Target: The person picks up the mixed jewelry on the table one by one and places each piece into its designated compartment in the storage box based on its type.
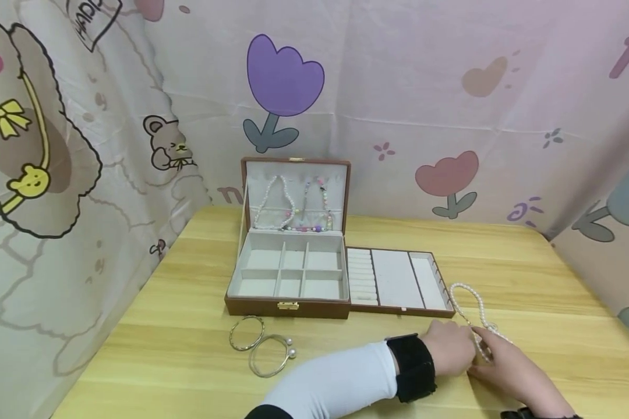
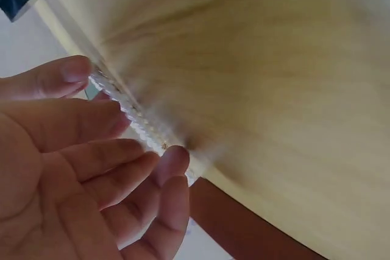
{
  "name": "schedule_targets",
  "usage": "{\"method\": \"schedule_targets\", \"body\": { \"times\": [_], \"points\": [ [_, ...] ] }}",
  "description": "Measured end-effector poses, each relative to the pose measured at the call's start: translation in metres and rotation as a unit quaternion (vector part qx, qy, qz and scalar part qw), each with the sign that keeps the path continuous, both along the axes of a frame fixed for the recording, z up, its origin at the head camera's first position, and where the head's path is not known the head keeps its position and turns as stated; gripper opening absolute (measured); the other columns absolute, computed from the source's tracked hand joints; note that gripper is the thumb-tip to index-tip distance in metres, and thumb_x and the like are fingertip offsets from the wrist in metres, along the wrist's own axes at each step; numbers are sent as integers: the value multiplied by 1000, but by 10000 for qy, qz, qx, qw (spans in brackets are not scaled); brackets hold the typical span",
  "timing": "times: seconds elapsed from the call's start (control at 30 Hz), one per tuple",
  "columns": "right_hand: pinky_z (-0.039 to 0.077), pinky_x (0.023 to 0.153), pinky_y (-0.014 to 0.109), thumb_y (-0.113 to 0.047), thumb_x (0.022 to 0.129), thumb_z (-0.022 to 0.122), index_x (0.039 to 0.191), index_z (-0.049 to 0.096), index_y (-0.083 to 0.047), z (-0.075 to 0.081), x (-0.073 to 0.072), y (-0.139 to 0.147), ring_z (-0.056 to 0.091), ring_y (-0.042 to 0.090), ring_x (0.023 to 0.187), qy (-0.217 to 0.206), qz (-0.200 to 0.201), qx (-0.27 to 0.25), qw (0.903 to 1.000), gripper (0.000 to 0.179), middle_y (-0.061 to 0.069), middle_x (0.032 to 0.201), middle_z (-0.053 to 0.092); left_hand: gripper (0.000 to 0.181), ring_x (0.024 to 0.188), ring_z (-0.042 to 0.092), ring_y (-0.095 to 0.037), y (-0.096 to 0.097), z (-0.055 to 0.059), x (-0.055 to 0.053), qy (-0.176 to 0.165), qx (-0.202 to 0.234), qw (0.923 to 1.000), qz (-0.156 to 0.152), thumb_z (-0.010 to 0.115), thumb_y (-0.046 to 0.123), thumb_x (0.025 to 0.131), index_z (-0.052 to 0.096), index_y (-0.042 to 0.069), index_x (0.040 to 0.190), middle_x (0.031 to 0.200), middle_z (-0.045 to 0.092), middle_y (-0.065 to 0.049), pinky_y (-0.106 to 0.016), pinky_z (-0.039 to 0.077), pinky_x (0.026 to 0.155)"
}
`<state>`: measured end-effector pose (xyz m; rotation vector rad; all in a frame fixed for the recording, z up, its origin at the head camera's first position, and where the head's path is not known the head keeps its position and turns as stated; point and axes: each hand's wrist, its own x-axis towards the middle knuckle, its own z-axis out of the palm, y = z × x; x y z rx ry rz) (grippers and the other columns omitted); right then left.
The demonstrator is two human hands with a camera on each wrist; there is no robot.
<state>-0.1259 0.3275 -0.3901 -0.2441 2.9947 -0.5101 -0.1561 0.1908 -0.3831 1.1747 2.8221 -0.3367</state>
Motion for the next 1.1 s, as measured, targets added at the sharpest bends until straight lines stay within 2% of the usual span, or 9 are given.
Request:
{"method": "schedule_targets", "body": {
  "times": [0.1, 0.2, 0.3, 0.43, 0.57, 0.67, 0.73, 0.83, 1.1],
  "points": [
    [48, 81, 52, -20, 68, 77, 117, 51, 9, 1, -2, 0, 59, 38, 97, -126, -48, -85, 9999, 63, 26, 107, 61, 25, 94, 51, 2, 3, -1, -3, 101, 37, 9999, -78, 51, 46, 89, 56, 44, 113, 108, 54, 25, -24, 48, 71],
    [50, 75, 47, -17, 68, 76, 109, 56, 4, 1, -2, 0, 60, 30, 90, -225, -131, -28, 9997, 50, 17, 100, 65, 16, 91, 52, 2, 6, -2, -6, 119, -41, 9998, -140, 51, 44, 90, 60, 44, 103, 101, 58, 25, -24, 49, 69],
    [50, 71, 42, -15, 68, 73, 100, 59, -1, 2, -1, -1, 60, 24, 85, -114, -165, 53, 9998, 37, 10, 92, 65, 12, 87, 52, 2, 7, -4, -7, 150, -127, 9996, -186, 50, 38, 92, 61, 42, 96, 95, 59, 24, -25, 50, 68],
    [42, 61, 28, -12, 73, 68, 80, 56, -10, 2, 2, -5, 50, 10, 70, 36, -187, 124, 9997, 14, -1, 75, 58, 11, 86, 52, 1, 7, -4, -7, 138, -44, 9997, -183, 51, 33, 92, 60, 38, 96, 97, 54, 21, -24, 50, 65],
    [31, 54, 21, -7, 75, 65, 66, 48, -13, 2, 3, -8, 37, 5, 59, 79, -104, 174, 9998, 20, -5, 61, 45, 18, 87, 51, 2, 6, -2, -8, -93, 218, 9996, -136, 49, 34, 93, 56, 36, 110, 114, 47, 22, -21, 49, 59],
    [28, 52, 20, -2, 74, 64, 62, 45, -13, 2, 4, -8, 34, 4, 55, 52, -56, 197, 9998, 25, -6, 57, 42, 23, 91, 50, 4, 3, -1, -10, -281, 81, 9992, -281, 44, 34, 95, 52, 39, 117, 123, 44, 26, -19, 48, 60],
    [28, 52, 19, -1, 75, 63, 61, 45, -13, 3, 6, -8, 34, 3, 54, 42, -70, 207, 9998, 26, -6, 57, 42, 22, 93, 50, 4, 2, -1, -11, -373, -68, 9983, -442, 42, 33, 96, 54, 41, 113, 121, 48, 28, -19, 48, 64],
    [29, 53, 20, -4, 77, 63, 64, 47, -14, 3, 6, -8, 36, 4, 56, 82, -117, 244, 9996, 23, -6, 59, 44, 18, 87, 50, 3, 1, -2, -13, -413, -152, 9973, -588, 45, 31, 95, 59, 40, 102, 106, 54, 26, -20, 47, 66],
    [33, 54, 19, -3, 72, 67, 68, 51, -14, 7, 8, -8, 38, 1, 58, 218, -28, -108, 9997, 20, -6, 63, 48, 15, 76, 49, 4, -5, 3, -14, -295, 258, 9964, -757, 52, 25, 93, 63, 36, 93, 95, 55, 17, -20, 47, 55]
  ]
}}
